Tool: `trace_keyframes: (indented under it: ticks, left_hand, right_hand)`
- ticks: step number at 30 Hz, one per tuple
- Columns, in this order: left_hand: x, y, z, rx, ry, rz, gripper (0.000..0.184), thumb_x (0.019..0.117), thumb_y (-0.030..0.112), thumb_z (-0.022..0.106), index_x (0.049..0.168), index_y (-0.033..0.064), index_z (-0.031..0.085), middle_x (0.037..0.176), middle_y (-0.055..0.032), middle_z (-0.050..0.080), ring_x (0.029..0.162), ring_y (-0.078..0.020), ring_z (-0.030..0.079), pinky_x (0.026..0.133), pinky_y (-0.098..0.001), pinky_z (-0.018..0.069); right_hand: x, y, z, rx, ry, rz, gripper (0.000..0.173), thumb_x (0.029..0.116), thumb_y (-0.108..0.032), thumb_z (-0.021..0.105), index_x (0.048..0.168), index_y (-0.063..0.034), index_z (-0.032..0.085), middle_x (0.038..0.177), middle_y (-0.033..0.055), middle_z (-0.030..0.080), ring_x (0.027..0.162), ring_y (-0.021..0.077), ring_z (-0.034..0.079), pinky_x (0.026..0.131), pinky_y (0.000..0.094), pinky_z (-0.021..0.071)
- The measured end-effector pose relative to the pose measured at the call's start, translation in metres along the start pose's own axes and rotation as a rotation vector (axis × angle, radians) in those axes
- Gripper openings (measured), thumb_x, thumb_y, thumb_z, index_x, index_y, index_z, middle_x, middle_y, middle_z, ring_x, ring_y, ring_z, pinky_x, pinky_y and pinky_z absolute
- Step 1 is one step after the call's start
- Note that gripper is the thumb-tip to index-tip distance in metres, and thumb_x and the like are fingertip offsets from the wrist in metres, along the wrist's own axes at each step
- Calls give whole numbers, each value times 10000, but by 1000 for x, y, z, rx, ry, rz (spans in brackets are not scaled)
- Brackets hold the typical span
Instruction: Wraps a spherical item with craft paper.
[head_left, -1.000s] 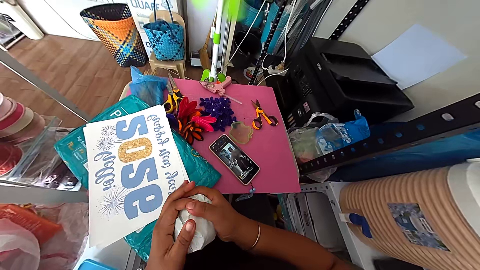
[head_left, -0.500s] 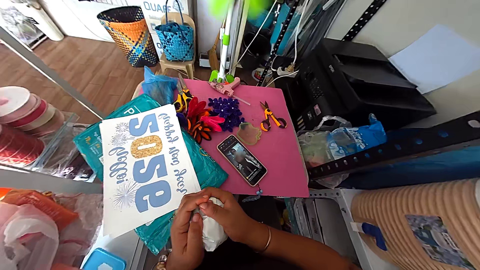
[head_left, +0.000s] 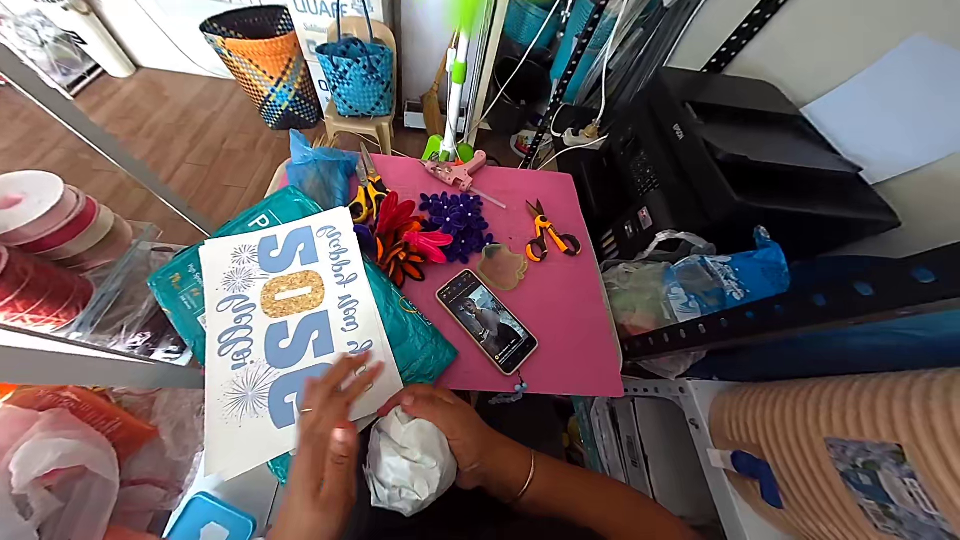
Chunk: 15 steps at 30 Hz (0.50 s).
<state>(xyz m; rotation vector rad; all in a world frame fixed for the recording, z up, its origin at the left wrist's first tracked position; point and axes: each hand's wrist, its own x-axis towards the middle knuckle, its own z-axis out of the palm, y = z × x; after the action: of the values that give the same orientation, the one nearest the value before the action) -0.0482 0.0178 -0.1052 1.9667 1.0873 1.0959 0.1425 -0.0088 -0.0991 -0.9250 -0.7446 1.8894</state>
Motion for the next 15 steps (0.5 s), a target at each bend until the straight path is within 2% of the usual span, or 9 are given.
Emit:
trace_keyframes:
  ticks: [2, 4, 6, 7, 8, 10, 12, 15]
  left_hand:
    - [4, -9, -34, 217, 141, -32, 638, 1080, 538, 288, 1369, 67, 608, 1477, -164, 532, 1429, -304, 424, 1171, -535, 310]
    - [4, -11, -69, 443, 201, -198, 605, 1042, 452, 491, 1358, -56, 577, 1424, -316, 519, 1367, -483, 445, 1099, -651, 341]
    - [1, -14, -91, 598, 185, -429, 684, 992, 500, 557, 1366, -72, 560, 1368, -386, 516, 1277, -606, 465, 991, -785, 324]
    - [-2, -19, -98, 624, 162, -524, 726, 979, 532, 565, 1372, -78, 551, 1335, -403, 527, 1223, -630, 492, 950, -813, 331]
    - [-6, -25, -102, 616, 140, -601, 755, 969, 548, 578, 1376, -87, 538, 1295, -405, 553, 1164, -626, 532, 918, -809, 362]
    - [-10, -33, -103, 557, 117, -723, 748, 938, 531, 647, 1378, -64, 537, 1189, -354, 634, 1054, -556, 621, 875, -766, 428]
    - [-12, -38, -99, 471, 132, -788, 656, 888, 396, 767, 1325, -49, 565, 1076, -299, 676, 953, -472, 655, 841, -710, 459]
    - [-12, -39, -95, 383, 216, -781, 517, 843, 216, 822, 1217, -60, 596, 991, -247, 674, 884, -354, 655, 810, -610, 496]
  right_hand:
    - [-1, 3, -3, -14, -65, 4, 310, 1037, -208, 382, 1100, -72, 653, 996, -15, 709, 912, 61, 676, 844, 279, 571]
    - [-1, 3, -6, -32, -90, -1, 305, 1032, -192, 383, 1095, -69, 654, 985, -22, 707, 898, 52, 673, 838, 272, 569]
    - [-2, 2, -7, -54, -109, -11, 293, 1026, -184, 391, 1089, -65, 651, 991, -27, 704, 894, 43, 667, 836, 265, 563]
    - [-1, 2, -7, -60, -122, -16, 289, 1024, -185, 398, 1085, -66, 655, 994, -28, 709, 893, 41, 670, 833, 263, 565]
    - [-1, 2, -7, -62, -136, -19, 285, 1025, -182, 402, 1083, -67, 656, 999, -30, 711, 892, 38, 670, 830, 261, 565]
    - [-1, 2, -6, -74, -155, -19, 286, 1028, -177, 403, 1085, -63, 658, 1001, -29, 709, 893, 34, 665, 831, 259, 560]
    - [-1, 1, -6, -99, -162, -20, 293, 1029, -177, 398, 1084, -64, 663, 1009, -36, 702, 900, 22, 654, 837, 249, 549]
    - [-1, 0, -5, -107, -153, -23, 293, 1029, -170, 399, 1081, -63, 667, 1003, -37, 702, 898, 19, 653, 837, 247, 548]
